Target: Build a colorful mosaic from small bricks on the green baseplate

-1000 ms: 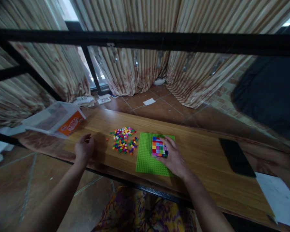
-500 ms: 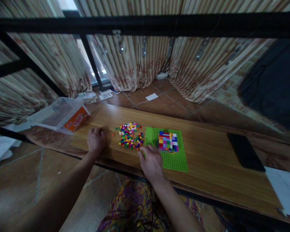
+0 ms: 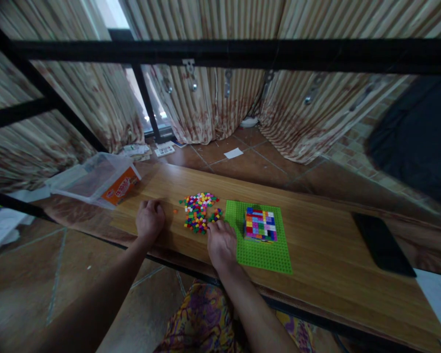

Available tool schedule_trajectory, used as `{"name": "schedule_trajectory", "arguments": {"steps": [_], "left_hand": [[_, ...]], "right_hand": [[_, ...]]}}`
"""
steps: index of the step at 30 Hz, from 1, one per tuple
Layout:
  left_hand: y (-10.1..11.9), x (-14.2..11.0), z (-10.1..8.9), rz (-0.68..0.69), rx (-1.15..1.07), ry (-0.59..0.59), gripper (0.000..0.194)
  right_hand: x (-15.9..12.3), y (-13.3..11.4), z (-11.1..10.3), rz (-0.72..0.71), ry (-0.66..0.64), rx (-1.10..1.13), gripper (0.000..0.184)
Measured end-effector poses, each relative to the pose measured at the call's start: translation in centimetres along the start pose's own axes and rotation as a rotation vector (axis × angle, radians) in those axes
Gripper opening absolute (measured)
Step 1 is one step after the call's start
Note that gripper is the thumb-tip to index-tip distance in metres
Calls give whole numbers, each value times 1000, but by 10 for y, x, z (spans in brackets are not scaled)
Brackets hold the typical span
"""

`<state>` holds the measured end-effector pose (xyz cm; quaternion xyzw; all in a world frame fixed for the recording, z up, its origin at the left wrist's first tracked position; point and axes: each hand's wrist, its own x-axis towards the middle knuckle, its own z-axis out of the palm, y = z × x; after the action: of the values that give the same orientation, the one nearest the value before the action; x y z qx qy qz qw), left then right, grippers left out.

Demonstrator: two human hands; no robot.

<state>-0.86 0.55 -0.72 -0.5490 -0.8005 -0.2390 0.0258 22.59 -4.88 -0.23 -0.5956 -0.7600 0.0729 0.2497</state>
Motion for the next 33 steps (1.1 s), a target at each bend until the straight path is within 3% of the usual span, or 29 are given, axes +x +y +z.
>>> {"name": "schedule_trajectory", "arguments": {"steps": [6,10,14,18,22,33], "left_hand": [[-1,0,0,5,-2,0,30],[-1,1,0,12,-7,16,31],[-1,1,-1,6,-8,15,31],[1,1,-3,-6,-10,7,32],[2,2,-5,-9,-7,7,33],[4,3,-7,-38,55,-44,35]], "right_hand": [[10,-3,-7,50,49,240,23],[0,0,-34,96,154,548,20],[-12,25,-68,207,242,669,16],[-11,68,-98,291,290,614,21],[5,102,-114,264,257,450,22],[38,110,-92,61,90,254,34]]}}
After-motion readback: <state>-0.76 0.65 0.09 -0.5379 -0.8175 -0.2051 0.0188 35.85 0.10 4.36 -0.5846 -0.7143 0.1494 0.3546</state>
